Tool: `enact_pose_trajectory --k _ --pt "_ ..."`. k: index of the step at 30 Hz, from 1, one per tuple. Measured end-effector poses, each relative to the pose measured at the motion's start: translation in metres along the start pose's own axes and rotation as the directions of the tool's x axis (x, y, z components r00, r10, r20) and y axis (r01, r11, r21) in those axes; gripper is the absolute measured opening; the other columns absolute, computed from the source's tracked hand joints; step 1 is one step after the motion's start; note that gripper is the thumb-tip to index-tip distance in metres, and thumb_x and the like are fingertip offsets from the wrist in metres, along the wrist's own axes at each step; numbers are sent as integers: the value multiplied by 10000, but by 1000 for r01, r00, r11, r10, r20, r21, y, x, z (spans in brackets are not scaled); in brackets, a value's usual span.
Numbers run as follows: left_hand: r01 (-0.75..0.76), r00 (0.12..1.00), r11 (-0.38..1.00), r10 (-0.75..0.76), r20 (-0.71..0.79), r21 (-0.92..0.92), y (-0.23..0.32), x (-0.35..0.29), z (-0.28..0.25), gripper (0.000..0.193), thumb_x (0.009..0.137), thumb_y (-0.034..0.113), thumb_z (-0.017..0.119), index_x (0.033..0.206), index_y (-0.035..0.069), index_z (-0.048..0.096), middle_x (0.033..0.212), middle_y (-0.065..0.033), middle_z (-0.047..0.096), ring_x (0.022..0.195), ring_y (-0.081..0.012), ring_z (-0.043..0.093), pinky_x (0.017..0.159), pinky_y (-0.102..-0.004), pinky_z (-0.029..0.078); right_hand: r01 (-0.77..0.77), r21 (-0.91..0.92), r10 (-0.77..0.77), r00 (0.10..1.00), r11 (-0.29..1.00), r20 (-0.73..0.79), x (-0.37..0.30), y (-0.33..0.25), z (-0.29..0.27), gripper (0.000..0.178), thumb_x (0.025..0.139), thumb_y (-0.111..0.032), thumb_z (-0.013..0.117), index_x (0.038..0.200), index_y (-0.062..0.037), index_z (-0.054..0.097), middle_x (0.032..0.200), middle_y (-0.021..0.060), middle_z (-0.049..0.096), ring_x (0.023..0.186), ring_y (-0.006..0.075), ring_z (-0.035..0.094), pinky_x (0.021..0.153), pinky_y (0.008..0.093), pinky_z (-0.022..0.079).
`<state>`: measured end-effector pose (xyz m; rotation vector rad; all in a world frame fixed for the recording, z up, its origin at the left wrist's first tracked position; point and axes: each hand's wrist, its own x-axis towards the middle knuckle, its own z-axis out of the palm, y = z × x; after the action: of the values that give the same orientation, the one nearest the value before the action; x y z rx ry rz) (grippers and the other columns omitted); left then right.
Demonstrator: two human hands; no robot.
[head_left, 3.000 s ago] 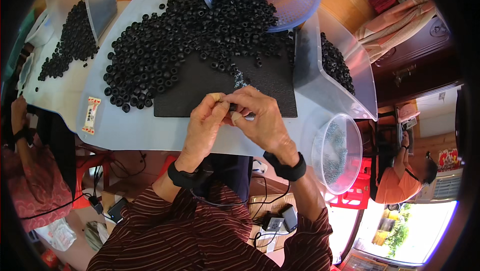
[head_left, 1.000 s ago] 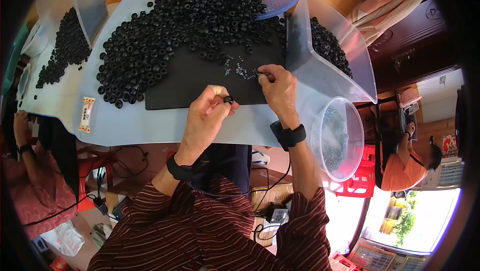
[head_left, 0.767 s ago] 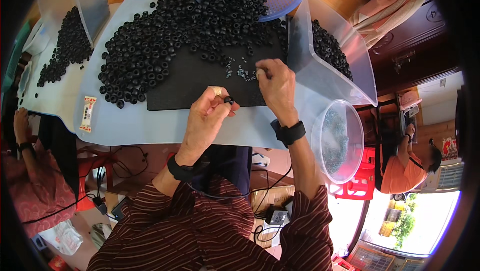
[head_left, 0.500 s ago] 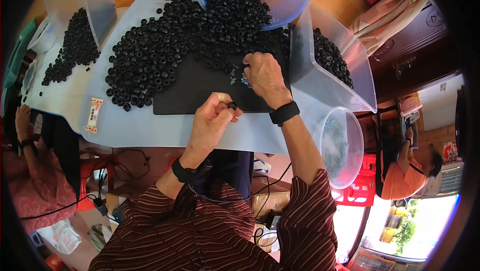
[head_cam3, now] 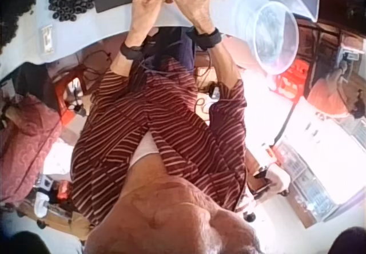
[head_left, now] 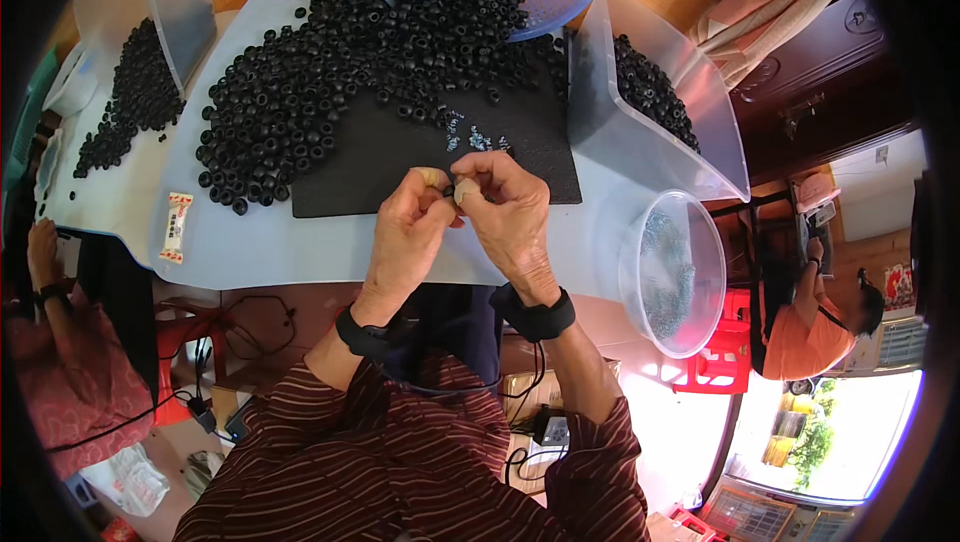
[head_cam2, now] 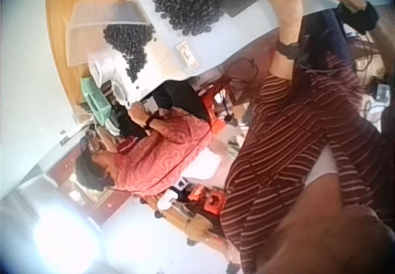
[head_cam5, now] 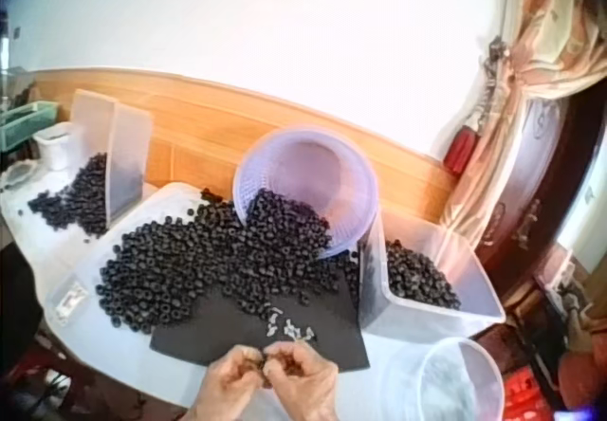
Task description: Manually sort and assemble small black plastic circular components with tiny blue beads.
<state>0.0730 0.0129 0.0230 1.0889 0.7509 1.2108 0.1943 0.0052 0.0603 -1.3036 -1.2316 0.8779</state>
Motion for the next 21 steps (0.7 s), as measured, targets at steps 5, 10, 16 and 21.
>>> enact_pose_trajectory --k 5,10,16,21 --pt "46 999 999 -46 -8 -24 3 -2 3 134 885 8 530 1016 -15 524 795 -24 590 710 -74 565 659 -235 492 74 -14 -74 997 997 -22 -8 8 -4 121 806 36 611 906 -3 667 840 28 650 705 73 589 665 225 503" --pt "20 1000 999 -20 23 33 6 -4 4 145 894 13 523 1035 -21 522 824 -30 590 734 -64 544 683 -235 495 50 -8 -50 999 999 20 -11 4 -13 129 813 40 602 911 -5 673 863 36 652 725 84 600 682 228 504" --pt "12 999 1000 -12 46 16 2 -4 -1 154 905 21 507 1050 -28 516 837 -41 598 751 -71 554 720 -241 506 45 33 -47 996 998 77 -11 6 -14 134 819 41 603 924 2 677 873 49 655 734 102 614 680 236 511" --pt "3 996 999 -7 84 49 7 -4 0 148 910 28 497 1045 -29 516 832 -43 602 750 -69 555 727 -243 510 139 -183 -134 990 973 39 -10 -1 -12 155 825 50 596 949 4 677 869 51 655 736 100 611 688 234 507"
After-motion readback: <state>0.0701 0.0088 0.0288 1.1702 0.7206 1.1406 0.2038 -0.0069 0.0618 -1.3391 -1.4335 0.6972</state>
